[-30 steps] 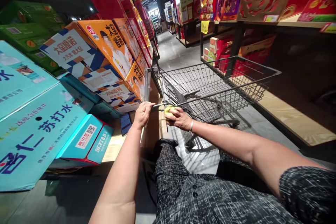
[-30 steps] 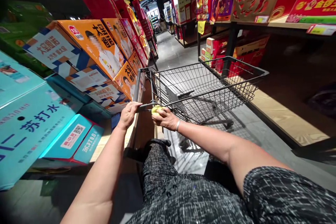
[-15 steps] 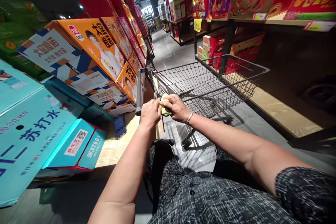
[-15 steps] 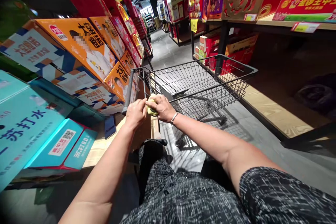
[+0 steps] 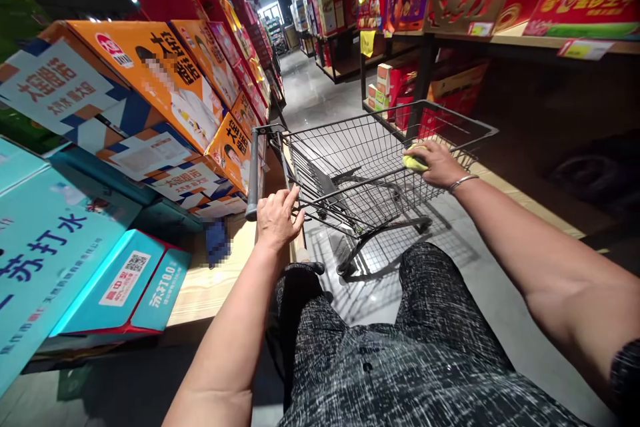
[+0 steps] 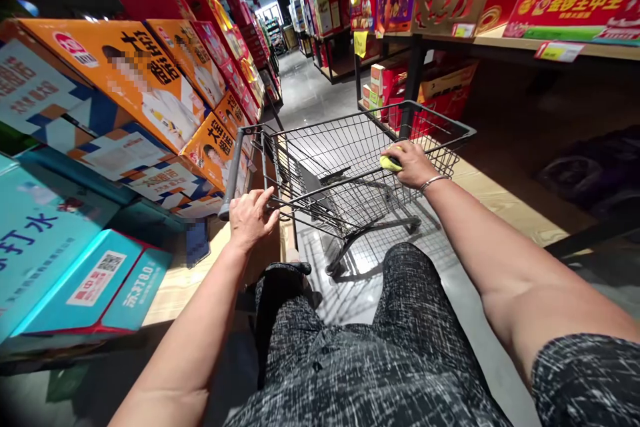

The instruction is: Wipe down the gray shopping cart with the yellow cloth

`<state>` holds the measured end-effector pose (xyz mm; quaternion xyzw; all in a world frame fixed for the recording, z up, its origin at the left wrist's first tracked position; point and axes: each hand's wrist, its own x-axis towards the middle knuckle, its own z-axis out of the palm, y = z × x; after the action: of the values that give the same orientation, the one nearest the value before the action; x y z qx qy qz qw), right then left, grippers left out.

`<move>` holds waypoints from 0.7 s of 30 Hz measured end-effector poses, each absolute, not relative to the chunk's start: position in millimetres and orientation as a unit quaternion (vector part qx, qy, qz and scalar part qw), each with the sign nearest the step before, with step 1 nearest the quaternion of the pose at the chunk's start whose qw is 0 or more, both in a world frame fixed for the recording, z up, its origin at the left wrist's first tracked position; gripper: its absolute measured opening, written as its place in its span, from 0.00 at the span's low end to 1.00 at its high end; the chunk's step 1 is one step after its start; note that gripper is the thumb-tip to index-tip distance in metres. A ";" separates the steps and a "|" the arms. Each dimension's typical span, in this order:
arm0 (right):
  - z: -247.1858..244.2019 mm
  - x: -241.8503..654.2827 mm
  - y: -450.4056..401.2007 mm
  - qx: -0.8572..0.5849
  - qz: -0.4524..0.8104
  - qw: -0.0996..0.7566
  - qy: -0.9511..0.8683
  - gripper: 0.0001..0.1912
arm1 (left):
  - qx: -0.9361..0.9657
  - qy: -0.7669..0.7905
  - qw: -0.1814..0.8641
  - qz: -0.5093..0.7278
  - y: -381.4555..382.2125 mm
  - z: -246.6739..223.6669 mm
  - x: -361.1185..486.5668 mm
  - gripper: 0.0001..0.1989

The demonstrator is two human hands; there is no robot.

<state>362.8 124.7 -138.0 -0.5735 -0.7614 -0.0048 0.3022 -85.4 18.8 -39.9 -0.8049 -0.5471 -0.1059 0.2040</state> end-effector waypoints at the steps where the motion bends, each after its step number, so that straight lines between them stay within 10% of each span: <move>1: -136.7 363.3 124.3 -0.606 -0.007 0.295 -0.739 0.30 | -0.804 -0.548 0.201 -0.110 19.0 -40.5 -84.7 0.27; 14: -116.5 109.7 48.0 -0.476 0.000 0.354 -0.805 0.35 | -0.788 -0.572 0.195 -0.113 15.3 -39.0 -70.4 0.17; 21: -159.9 198.8 70.9 -0.453 -0.067 0.369 -0.809 0.17 | -0.800 -0.566 0.160 -0.118 17.3 -35.3 -76.6 0.13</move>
<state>198.8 70.9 -159.9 -0.4531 -0.8086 -0.0674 0.3692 -76.6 17.3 -35.3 -0.7998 -0.5664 -0.1181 0.1598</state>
